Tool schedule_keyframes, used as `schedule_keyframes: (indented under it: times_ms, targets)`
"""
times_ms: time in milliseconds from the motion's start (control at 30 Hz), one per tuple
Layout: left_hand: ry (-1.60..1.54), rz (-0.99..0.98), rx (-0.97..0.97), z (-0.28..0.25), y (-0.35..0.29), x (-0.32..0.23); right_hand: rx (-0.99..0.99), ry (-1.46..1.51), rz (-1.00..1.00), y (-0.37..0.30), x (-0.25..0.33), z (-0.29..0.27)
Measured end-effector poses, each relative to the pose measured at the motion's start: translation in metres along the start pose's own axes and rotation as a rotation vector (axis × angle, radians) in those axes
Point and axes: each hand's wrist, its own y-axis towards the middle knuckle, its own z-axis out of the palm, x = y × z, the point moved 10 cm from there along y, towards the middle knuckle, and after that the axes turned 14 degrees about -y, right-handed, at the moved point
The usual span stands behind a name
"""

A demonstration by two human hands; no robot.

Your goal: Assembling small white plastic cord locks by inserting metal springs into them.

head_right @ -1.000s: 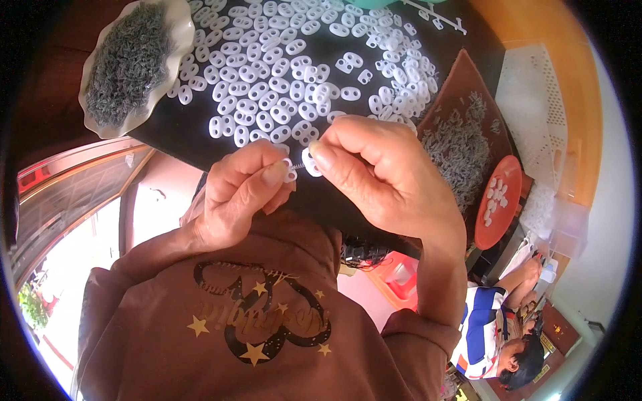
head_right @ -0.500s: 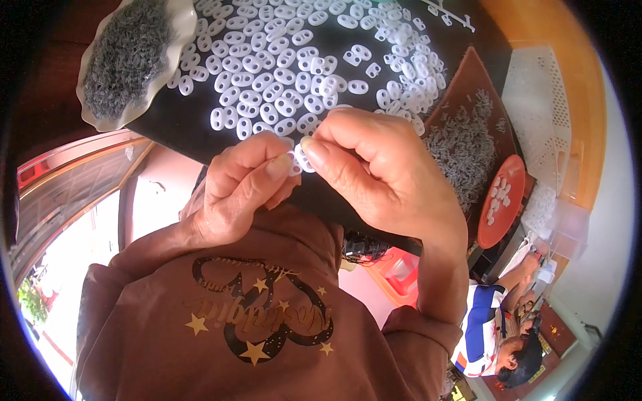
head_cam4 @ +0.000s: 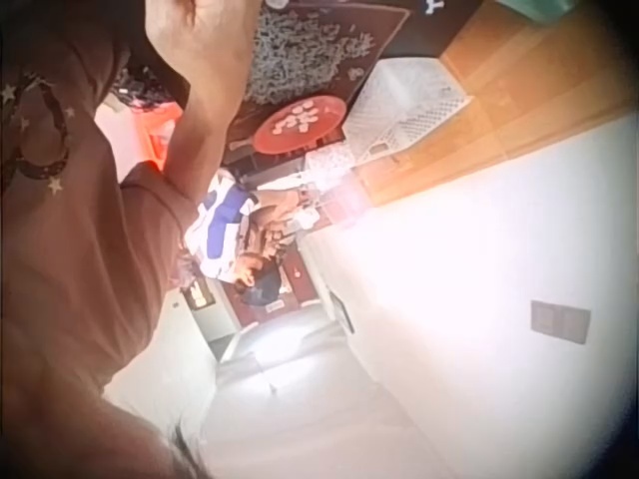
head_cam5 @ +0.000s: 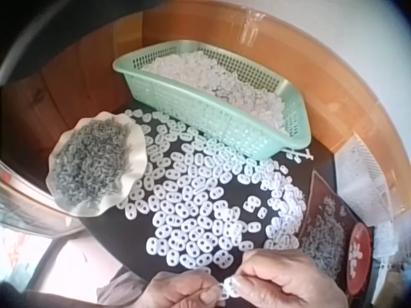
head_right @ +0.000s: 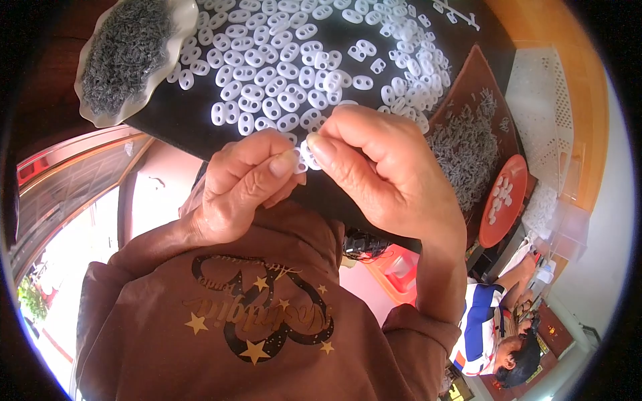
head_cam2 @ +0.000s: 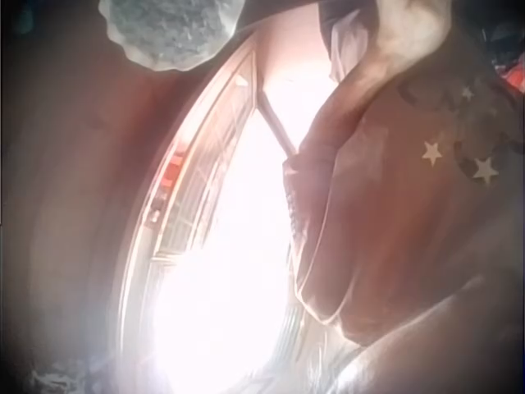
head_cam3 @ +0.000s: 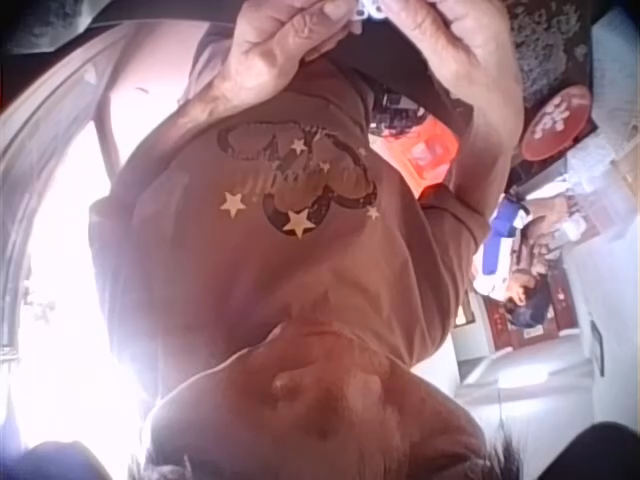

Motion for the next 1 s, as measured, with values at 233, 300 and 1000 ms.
schedule_keyframes:
  times_ms: [233, 300, 1000]
  targets:
    - [-0.006, -0.005, 0.001, 0.0, 0.0, 0.0, -0.002, -0.015, -0.005, -0.001, 0.003, 0.003]
    - [-0.015, 0.012, 0.006, 0.001, 0.0, -0.001, -0.016, -0.002, -0.003, -0.001, 0.002, 0.004]
    - [-0.112, 0.098, -0.052, -0.004, -0.002, -0.002, -0.278, -0.439, -0.277, -0.014, 0.026, 0.006]
